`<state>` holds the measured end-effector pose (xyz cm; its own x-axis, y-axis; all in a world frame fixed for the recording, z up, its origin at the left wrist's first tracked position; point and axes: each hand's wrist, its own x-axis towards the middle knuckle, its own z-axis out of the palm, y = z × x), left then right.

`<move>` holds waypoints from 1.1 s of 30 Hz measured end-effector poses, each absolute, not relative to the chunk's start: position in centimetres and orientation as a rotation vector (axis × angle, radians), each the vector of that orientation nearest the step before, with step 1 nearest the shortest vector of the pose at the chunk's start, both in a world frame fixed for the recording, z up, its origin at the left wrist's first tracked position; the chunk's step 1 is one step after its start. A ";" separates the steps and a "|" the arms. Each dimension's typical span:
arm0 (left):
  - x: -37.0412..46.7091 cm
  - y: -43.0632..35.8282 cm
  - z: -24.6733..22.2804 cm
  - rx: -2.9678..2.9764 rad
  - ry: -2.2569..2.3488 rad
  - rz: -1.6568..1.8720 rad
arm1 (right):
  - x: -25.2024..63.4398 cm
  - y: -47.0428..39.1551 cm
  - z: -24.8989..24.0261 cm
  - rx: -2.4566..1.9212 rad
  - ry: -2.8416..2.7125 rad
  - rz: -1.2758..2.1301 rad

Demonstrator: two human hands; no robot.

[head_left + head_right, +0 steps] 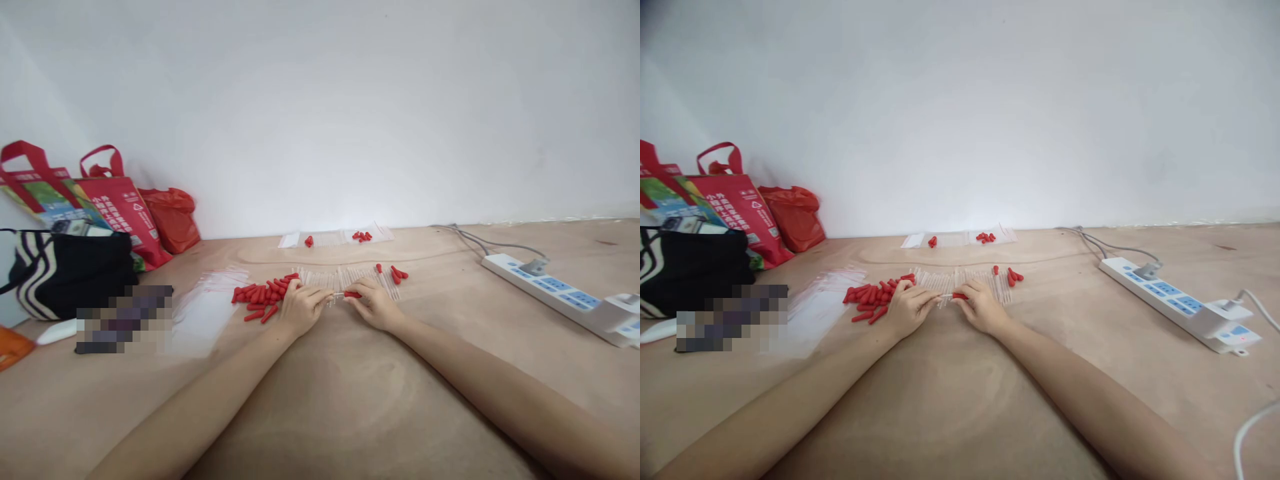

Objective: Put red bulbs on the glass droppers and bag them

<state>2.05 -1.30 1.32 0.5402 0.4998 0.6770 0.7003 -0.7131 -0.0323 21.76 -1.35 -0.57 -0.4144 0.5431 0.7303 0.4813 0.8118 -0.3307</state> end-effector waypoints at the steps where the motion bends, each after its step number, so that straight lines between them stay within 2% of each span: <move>1: 2.0 -1.3 1.3 -2.482 -1.003 -0.969 | 21.8 -1.3 -0.6 -0.765 -2.070 0.079; 10: 2.0 -1.9 1.5 -2.479 -0.890 -0.992 | 22.1 -1.9 -0.2 -0.789 -2.219 -0.030; 27: 2.2 -2.3 1.2 -2.588 -1.018 -0.917 | 22.0 -1.6 -0.3 -0.706 -2.275 -0.015; 30: 2.3 -2.2 1.2 -2.600 -1.043 -0.950 | 21.9 -1.7 0.1 -0.697 -2.222 0.048; 33: 2.7 -2.0 1.3 -2.584 -1.132 -1.057 | 21.5 -1.5 0.7 -0.719 -2.061 0.287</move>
<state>2.65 -2.05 1.26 0.4736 0.5971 0.6474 0.6871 -0.7104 0.1526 21.48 -1.45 0.72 -0.4201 0.5913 0.6884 0.3809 0.8034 -0.4577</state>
